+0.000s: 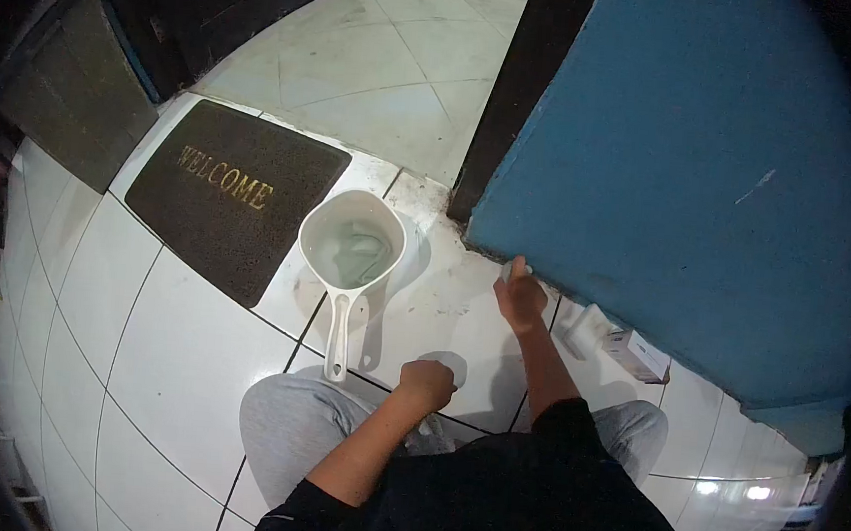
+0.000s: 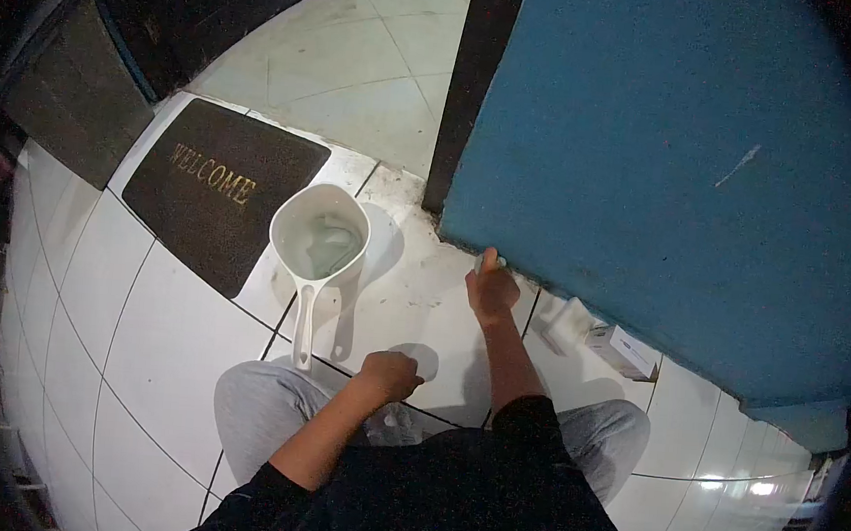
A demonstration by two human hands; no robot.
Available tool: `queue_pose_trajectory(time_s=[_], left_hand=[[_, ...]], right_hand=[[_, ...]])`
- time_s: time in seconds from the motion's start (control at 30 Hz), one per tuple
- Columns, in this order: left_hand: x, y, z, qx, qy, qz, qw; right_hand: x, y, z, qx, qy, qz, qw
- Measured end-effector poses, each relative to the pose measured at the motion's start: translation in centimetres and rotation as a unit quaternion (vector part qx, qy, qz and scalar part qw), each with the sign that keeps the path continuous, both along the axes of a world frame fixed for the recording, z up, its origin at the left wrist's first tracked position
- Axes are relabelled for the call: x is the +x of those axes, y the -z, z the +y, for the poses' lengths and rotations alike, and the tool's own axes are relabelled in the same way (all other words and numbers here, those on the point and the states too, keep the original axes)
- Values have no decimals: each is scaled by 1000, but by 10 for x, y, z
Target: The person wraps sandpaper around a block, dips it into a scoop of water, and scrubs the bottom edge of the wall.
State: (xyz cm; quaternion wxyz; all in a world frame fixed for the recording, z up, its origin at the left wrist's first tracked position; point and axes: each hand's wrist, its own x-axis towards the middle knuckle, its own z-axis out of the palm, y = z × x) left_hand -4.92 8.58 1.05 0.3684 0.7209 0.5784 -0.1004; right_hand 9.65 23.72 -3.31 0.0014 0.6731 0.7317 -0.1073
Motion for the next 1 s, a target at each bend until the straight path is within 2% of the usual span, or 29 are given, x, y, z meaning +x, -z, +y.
queue_pose_trajectory(time_s=[0.13, 0.2, 0.3, 0.5, 0.6, 0.67, 0.8, 0.83, 0.87, 1.0], left_hand=[[1, 4, -1, 6, -4, 2, 1000], [2, 8, -3, 9, -10, -3, 1000], [4, 6, -1, -3, -12, 1, 1000], [1, 2, -1, 3, -5, 8, 1000], [0, -3, 1, -13, -4, 9, 1000], [0, -2, 0, -13, -2, 1, 1000], [3, -2, -2, -4, -11, -9, 1000], [4, -3, -1, -9, -10, -7, 1000], [4, -4, 0, -14, -8, -4, 1000], [4, 3, 0, -13, 4, -1, 1000]], right_hand=[[2, 2, -9, -41, 18, -31, 999], [9, 10, -34, -46, -33, -29, 998], [-1, -13, -68, -61, -6, -82, 995], [-4, 3, -11, -54, 28, -14, 998], [0, 5, -5, -23, 8, -33, 999], [7, 5, -22, -18, -44, 1, 999], [8, 3, -62, -24, -89, -36, 995], [8, 3, -63, 11, -123, -37, 992], [7, 2, -63, 46, -157, -38, 986], [-17, 6, -20, 33, -163, -27, 986]])
